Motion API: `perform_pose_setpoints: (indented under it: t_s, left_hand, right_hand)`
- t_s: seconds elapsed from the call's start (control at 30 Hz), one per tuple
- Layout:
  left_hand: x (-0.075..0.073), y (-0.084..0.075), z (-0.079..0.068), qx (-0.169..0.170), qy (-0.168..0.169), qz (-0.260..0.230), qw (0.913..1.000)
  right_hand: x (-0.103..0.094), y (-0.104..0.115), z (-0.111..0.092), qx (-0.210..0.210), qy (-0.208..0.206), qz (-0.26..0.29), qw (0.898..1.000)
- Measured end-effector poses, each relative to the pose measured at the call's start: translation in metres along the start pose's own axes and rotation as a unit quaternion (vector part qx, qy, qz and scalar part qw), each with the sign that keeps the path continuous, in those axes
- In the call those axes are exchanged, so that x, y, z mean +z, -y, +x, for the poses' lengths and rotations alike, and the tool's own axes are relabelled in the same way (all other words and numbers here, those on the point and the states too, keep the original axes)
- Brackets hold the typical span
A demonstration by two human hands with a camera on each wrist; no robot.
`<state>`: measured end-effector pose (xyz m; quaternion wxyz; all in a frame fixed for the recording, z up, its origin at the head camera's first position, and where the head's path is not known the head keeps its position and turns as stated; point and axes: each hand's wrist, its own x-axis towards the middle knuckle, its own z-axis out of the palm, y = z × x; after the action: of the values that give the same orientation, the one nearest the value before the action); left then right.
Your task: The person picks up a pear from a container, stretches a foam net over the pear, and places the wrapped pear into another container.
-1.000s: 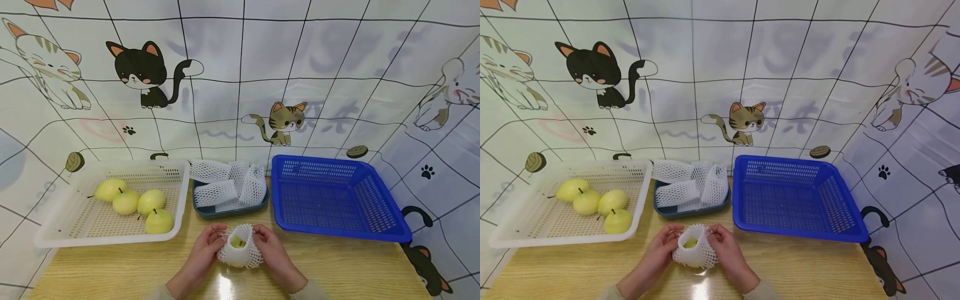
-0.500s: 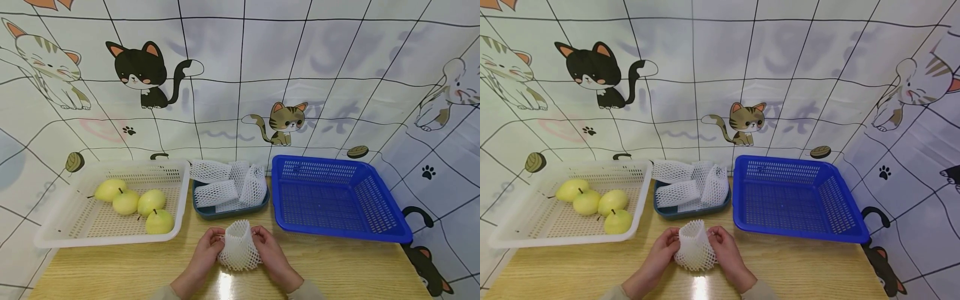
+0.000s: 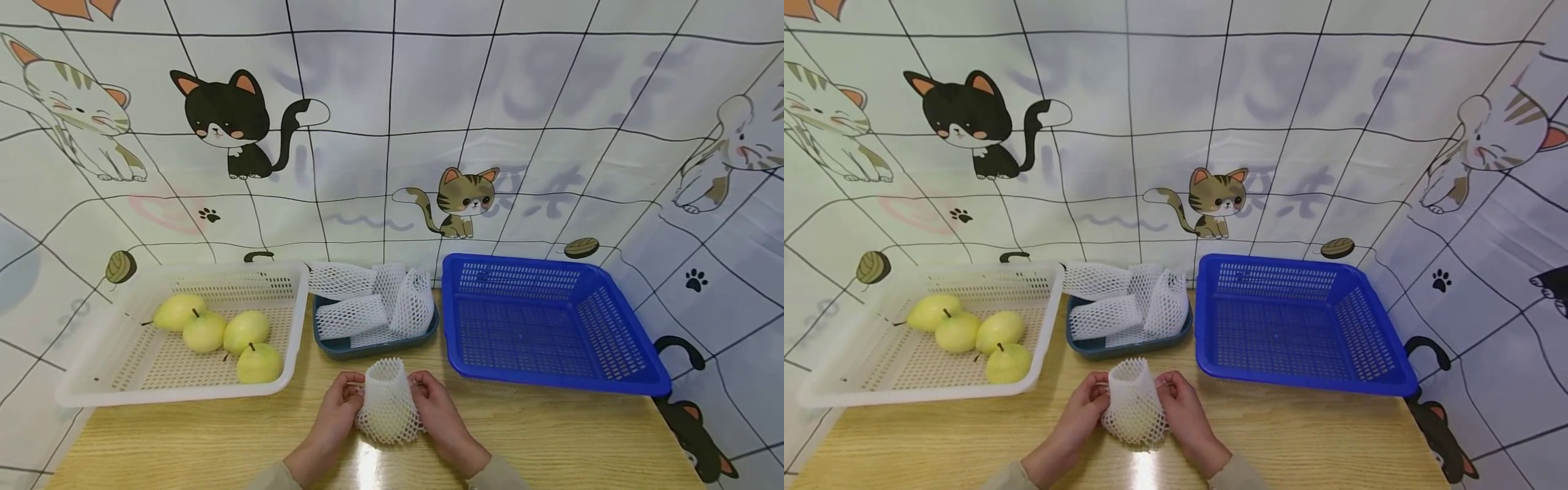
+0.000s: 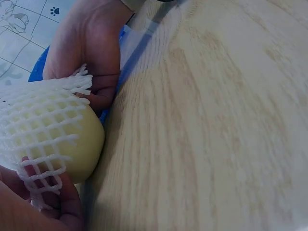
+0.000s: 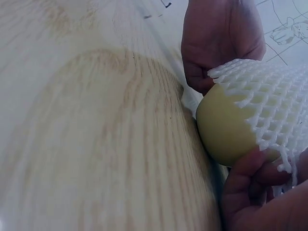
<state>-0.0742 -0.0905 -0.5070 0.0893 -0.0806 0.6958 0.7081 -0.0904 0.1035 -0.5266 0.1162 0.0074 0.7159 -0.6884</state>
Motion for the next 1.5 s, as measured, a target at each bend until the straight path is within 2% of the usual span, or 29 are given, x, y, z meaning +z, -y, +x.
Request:
perform_pose_setpoints:
  t_s: [0.27, 0.5, 0.6, 0.67, 0.77, 0.87, 0.97, 1.17, 1.33, 1.5]
  left_hand:
    - [-0.003, 0.000, 0.003, -0.007, 0.001, 0.025, 0.9997]
    - [0.000, 0.000, 0.011, 0.010, -0.005, 0.038, 0.9992]
    - [0.001, -0.002, 0.014, -0.006, -0.013, 0.029, 0.9995]
    - [0.002, -0.005, 0.015, -0.026, -0.017, 0.007, 0.9995]
    - [-0.001, -0.008, 0.014, -0.051, -0.017, -0.026, 0.9982]
    - [-0.005, -0.007, 0.012, -0.047, 0.002, -0.052, 0.9975]
    - [-0.010, -0.004, 0.010, -0.027, 0.035, -0.055, 0.9975]
    - [-0.020, -0.002, 0.010, -0.018, 0.084, -0.017, 0.9962]
    - [-0.022, -0.002, 0.010, -0.004, 0.095, 0.040, 0.9947]
    - [-0.021, -0.002, 0.009, 0.029, 0.091, 0.083, 0.9919]
  right_hand:
    - [0.003, 0.005, 0.001, -0.017, -0.002, -0.040, 0.999]
    - [0.000, 0.008, 0.007, -0.024, -0.011, -0.054, 0.998]
    - [-0.002, 0.010, 0.009, -0.023, -0.011, -0.049, 0.998]
    - [-0.003, 0.010, 0.009, -0.016, -0.010, -0.042, 0.999]
    - [-0.006, 0.012, 0.007, 0.020, -0.004, -0.011, 1.000]
    - [-0.011, 0.014, 0.006, 0.061, 0.013, 0.037, 0.997]
    - [-0.016, 0.014, 0.006, 0.073, 0.039, 0.062, 0.995]
    - [-0.022, 0.013, 0.005, 0.045, 0.061, 0.059, 0.995]
    - [-0.025, 0.013, 0.005, 0.017, 0.059, 0.012, 0.998]
    - [-0.026, 0.011, 0.005, -0.003, 0.067, -0.018, 0.998]
